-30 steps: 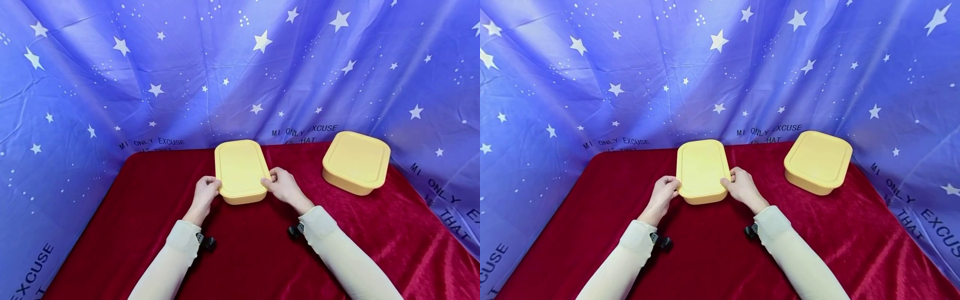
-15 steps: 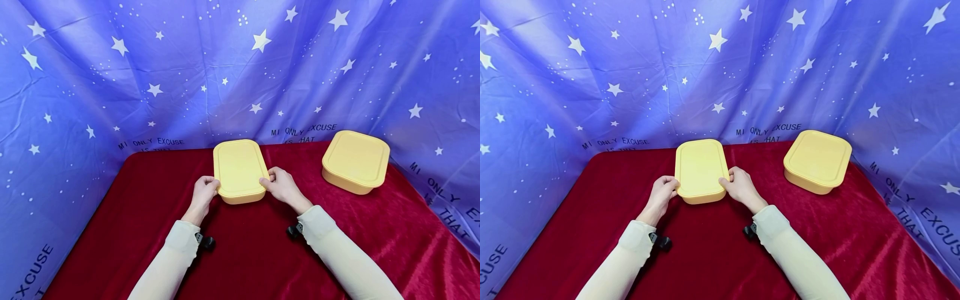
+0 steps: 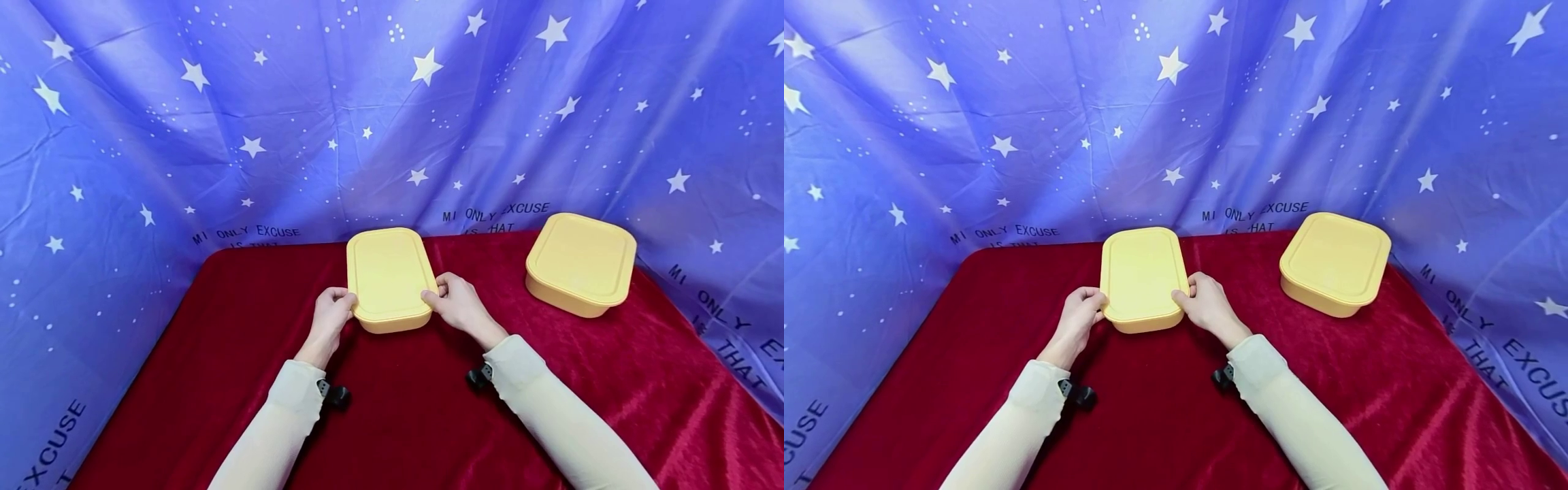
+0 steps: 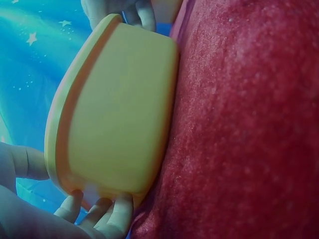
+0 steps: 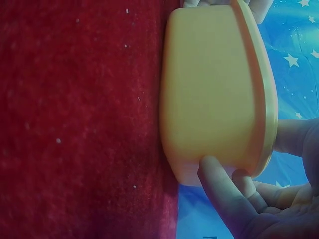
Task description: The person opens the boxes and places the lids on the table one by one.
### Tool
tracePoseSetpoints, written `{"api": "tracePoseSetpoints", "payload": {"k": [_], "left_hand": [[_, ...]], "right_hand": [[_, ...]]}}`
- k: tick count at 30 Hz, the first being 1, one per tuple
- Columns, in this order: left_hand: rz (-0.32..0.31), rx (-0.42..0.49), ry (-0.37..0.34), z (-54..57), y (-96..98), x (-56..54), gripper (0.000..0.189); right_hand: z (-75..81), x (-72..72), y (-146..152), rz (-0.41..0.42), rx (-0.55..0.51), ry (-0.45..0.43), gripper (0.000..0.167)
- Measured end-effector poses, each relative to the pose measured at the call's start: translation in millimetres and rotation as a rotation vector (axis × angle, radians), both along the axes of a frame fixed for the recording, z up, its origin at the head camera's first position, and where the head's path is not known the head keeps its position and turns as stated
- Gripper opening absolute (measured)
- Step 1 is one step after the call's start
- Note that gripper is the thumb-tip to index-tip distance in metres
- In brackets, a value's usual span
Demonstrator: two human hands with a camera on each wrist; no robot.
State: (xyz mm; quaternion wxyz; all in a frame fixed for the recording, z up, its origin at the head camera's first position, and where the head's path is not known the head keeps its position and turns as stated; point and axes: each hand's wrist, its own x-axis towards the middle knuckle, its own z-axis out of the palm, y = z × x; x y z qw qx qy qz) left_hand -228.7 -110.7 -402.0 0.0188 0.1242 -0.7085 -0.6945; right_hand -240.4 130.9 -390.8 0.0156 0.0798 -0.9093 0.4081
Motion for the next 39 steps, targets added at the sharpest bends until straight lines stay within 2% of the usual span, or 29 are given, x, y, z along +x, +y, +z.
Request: {"api": "tracePoseSetpoints", "payload": {"k": [39], "left_hand": [[0.034, 0.003, 0.001, 0.8, -5.6, -0.5, 0.023]], "right_hand": [[-0.6, -2.8, -8.9, 0.002, -0.004, 0.012, 0.034]]}}
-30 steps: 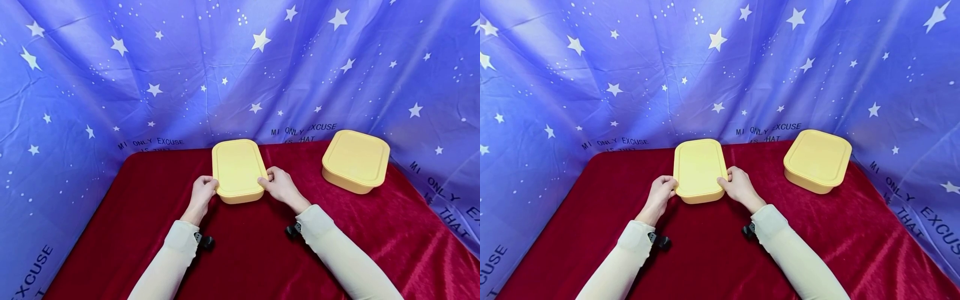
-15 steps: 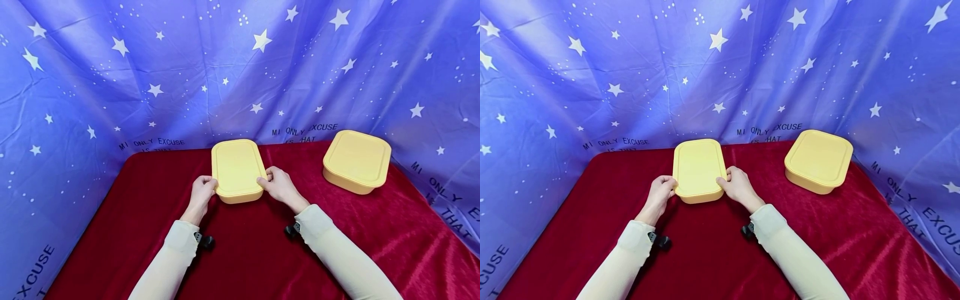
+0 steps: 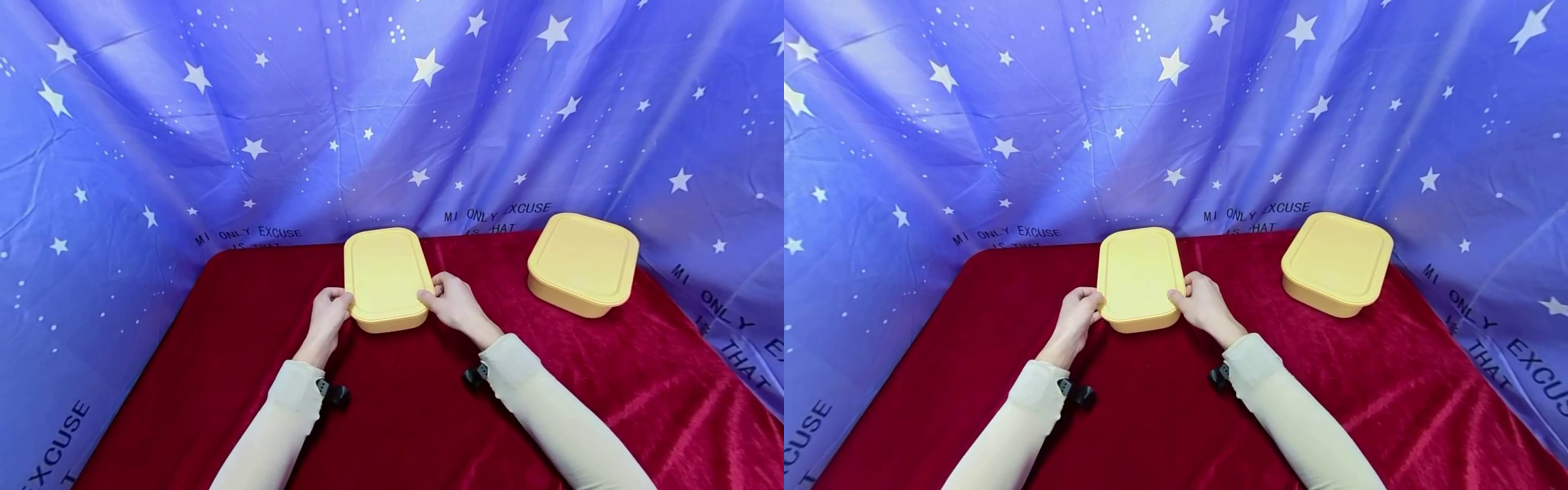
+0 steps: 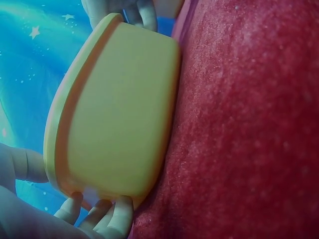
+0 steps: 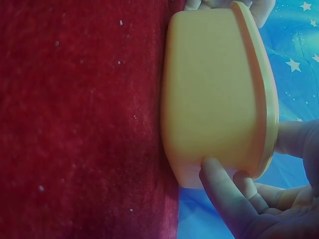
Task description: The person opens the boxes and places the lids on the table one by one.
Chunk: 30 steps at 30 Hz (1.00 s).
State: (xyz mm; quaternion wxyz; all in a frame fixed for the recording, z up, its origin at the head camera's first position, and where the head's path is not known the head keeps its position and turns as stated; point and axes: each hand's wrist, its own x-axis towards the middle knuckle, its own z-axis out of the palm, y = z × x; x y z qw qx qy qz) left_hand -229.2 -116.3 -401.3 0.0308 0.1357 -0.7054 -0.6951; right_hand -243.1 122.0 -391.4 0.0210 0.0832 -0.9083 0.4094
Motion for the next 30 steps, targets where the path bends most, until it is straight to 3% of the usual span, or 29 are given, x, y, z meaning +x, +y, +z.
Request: {"api": "tracePoseSetpoints", "payload": {"k": [30], "left_hand": [[0.027, -0.019, -0.016, 1.6, -5.8, -0.5, 0.023]], "right_hand": [[-2.7, -3.0, -7.5, 0.001, -0.003, -0.006, 0.033]]}}
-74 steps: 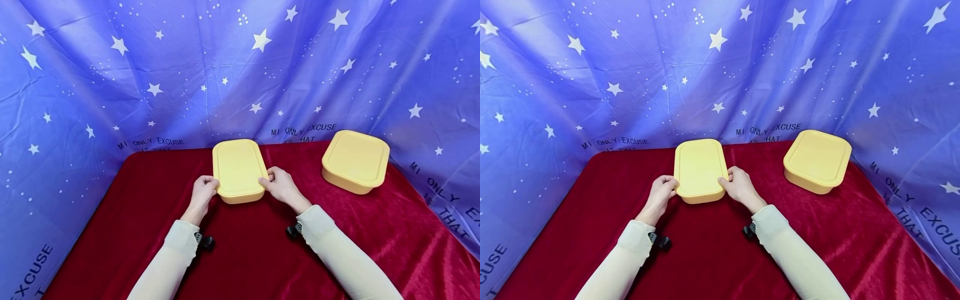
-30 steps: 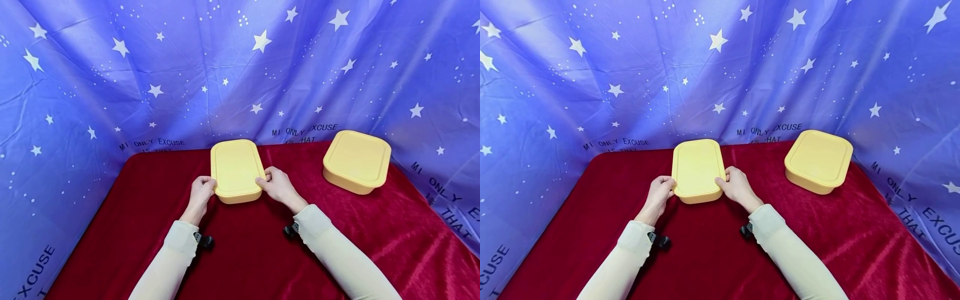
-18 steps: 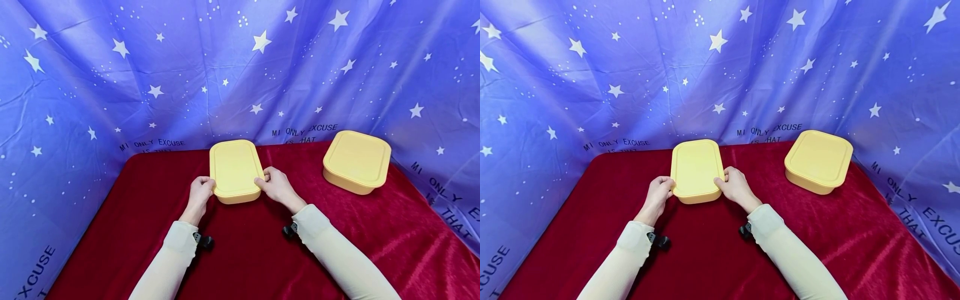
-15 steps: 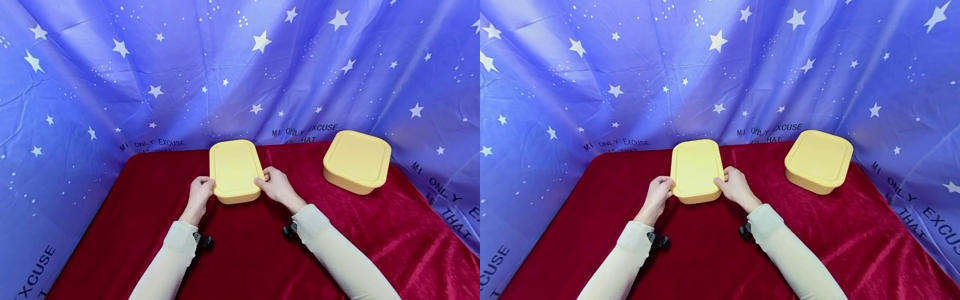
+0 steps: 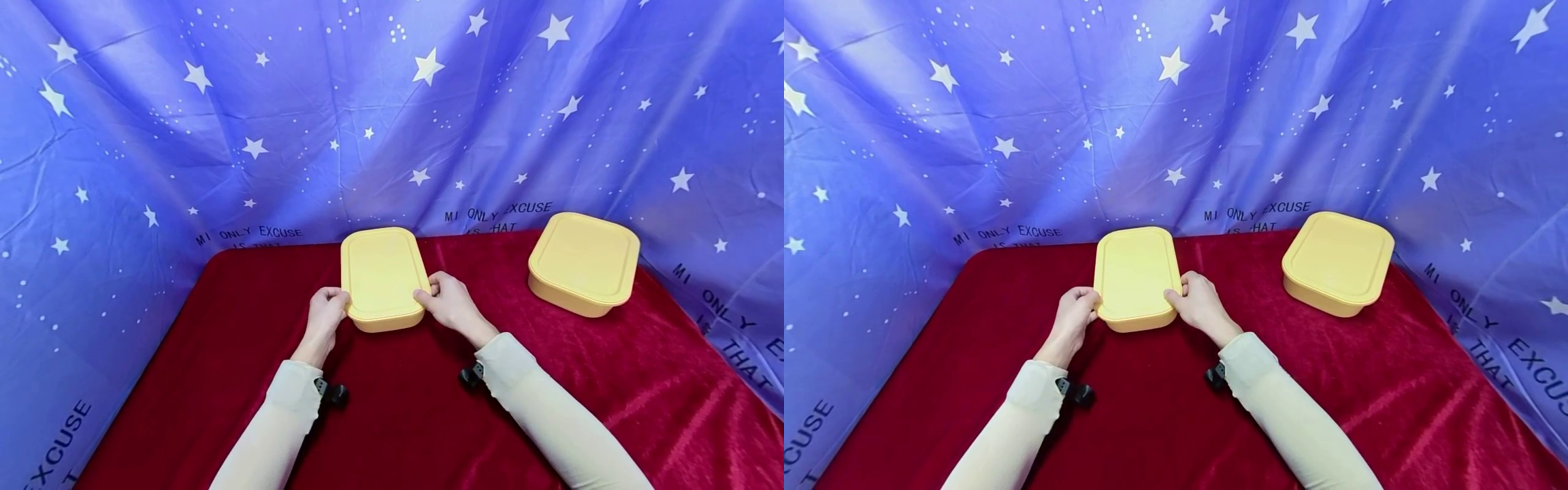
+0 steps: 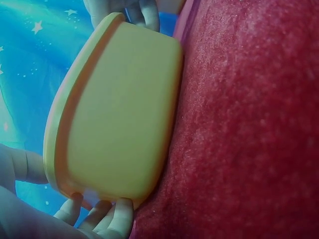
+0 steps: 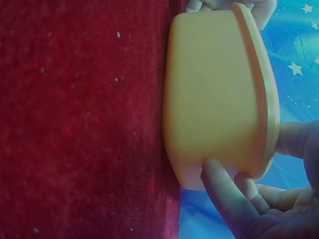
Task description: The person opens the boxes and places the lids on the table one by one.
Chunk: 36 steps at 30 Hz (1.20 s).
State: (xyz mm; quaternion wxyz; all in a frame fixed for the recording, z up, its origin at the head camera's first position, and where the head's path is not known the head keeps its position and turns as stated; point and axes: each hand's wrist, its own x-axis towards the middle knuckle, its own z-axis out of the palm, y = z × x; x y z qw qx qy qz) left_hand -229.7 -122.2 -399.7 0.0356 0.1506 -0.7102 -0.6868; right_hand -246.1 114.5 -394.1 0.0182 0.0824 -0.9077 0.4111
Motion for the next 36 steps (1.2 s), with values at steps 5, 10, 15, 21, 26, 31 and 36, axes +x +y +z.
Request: {"api": "tracePoseSetpoints", "payload": {"k": [5, 10, 15, 21, 26, 31, 36], "left_hand": [[0.007, 0.003, -0.002, -1.4, -2.0, -1.7, 0.023], [0.009, 0.002, -0.009, -2.1, -3.1, -2.6, 0.025], [0.004, 0.002, -0.024, -0.9, -3.8, -1.7, 0.027], [0.008, -0.006, -0.02, 0.1, -4.5, -0.7, 0.026], [0.016, 0.0, -0.025, -0.2, -6.4, -1.1, 0.026], [0.017, 0.004, -0.027, 0.9, -7.7, -0.8, 0.027], [0.018, 0.003, -0.025, 1.1, -8.4, -0.1, 0.027]], "right_hand": [[0.1, -1.2, -1.3, 0.0, -0.001, 0.006, 0.032], [0.0, -2.2, -3.2, -0.001, 0.003, 0.012, 0.033], [-0.1, -2.9, -4.4, -0.003, 0.01, 0.009, 0.034], [0.3, -3.3, -5.6, -0.006, 0.014, 0.013, 0.034], [1.2, -3.0, -7.7, -0.004, 0.013, 0.011, 0.034], [1.5, -3.3, -10.0, -0.007, 0.005, 0.003, 0.033], [1.5, -2.6, -11.4, -0.004, 0.002, 0.002, 0.033]]}}
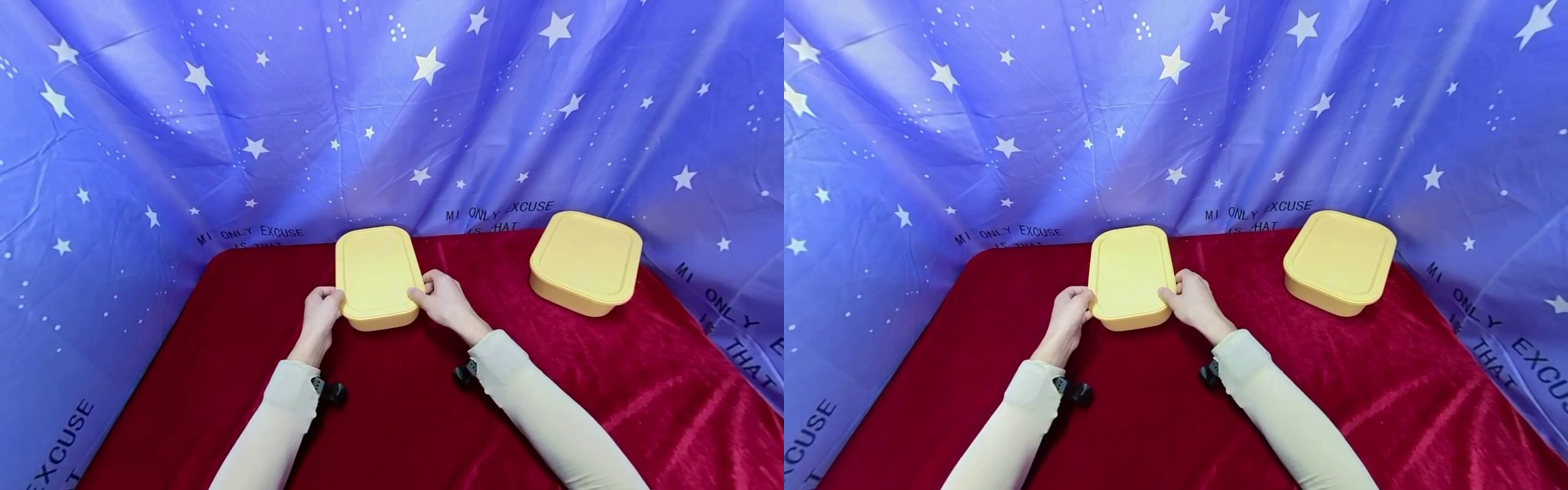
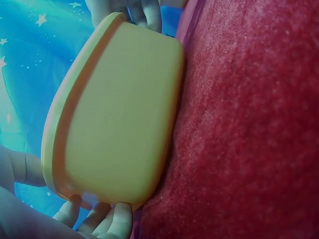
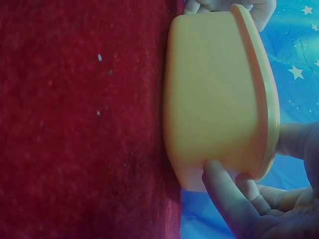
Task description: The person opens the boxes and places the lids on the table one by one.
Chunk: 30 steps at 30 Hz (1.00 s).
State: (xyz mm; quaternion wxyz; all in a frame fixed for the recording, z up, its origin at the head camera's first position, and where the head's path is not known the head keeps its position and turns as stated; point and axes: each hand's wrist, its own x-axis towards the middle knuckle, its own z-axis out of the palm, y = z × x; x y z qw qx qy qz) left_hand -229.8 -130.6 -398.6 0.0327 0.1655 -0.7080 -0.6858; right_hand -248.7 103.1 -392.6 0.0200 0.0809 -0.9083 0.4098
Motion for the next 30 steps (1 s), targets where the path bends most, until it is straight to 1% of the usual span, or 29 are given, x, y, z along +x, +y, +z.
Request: {"api": "tracePoseSetpoints", "payload": {"k": [15, 30], "left_hand": [[0.034, -0.006, 0.007, -2.3, -3.4, -2.8, 0.024], [0.059, -0.021, 0.019, 0.9, -5.5, -1.3, 0.025]], "right_hand": [[1.8, 1.0, -5.8, 0.0, 0.003, -0.008, 0.034], [-0.1, -0.9, -10.9, 0.002, -0.005, -0.005, 0.032]]}}
